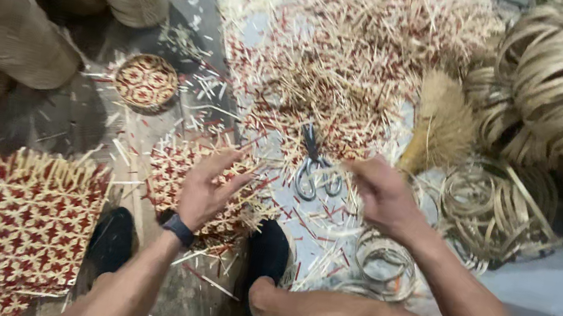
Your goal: The person weaves together thin strips of bamboo to form circular basket bases, using shears to trim excess material and securing the woven structure by hand.
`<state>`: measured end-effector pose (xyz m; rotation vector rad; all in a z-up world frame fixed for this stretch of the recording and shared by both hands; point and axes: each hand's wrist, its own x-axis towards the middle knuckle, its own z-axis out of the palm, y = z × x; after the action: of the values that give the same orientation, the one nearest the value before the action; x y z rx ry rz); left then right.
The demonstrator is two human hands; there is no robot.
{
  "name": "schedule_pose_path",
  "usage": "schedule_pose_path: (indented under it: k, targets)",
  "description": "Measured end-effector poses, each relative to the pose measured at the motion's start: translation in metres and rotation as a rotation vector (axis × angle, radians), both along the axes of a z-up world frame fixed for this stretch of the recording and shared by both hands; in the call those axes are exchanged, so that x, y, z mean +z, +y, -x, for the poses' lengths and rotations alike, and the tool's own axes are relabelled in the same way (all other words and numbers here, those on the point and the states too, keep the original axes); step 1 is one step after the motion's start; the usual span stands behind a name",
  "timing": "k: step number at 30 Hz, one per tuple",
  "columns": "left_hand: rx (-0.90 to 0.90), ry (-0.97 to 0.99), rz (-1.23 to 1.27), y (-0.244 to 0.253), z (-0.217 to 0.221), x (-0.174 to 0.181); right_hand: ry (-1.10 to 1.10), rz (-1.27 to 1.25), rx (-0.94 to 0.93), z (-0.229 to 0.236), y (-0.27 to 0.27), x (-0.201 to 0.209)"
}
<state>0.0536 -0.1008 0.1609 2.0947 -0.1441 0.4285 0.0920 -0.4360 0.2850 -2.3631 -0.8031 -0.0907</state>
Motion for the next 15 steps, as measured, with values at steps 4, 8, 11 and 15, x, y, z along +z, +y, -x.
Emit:
schedule_pose_path:
  k: [4, 8, 11, 15]
  targets:
    - [-0.122, 0.317, 0.838, -0.040, 0.024, 0.061, -0.117, 0.027, 0.290, -0.004, 0.084, 0.041]
    - [-0.070, 0.448, 1.163, -0.009, 0.042, 0.107, -0.228, -0.069, 0.277, -0.010, 0.137, 0.063]
    - [0.012, 0.661, 1.241, 0.023, 0.036, 0.121, -0.291, -0.028, 0.436, 0.000, 0.173, 0.054]
    - [-0.020, 0.948, 1.100, 0.033, 0.034, 0.117, -0.387, 0.108, 0.476, 0.020, 0.208, 0.032]
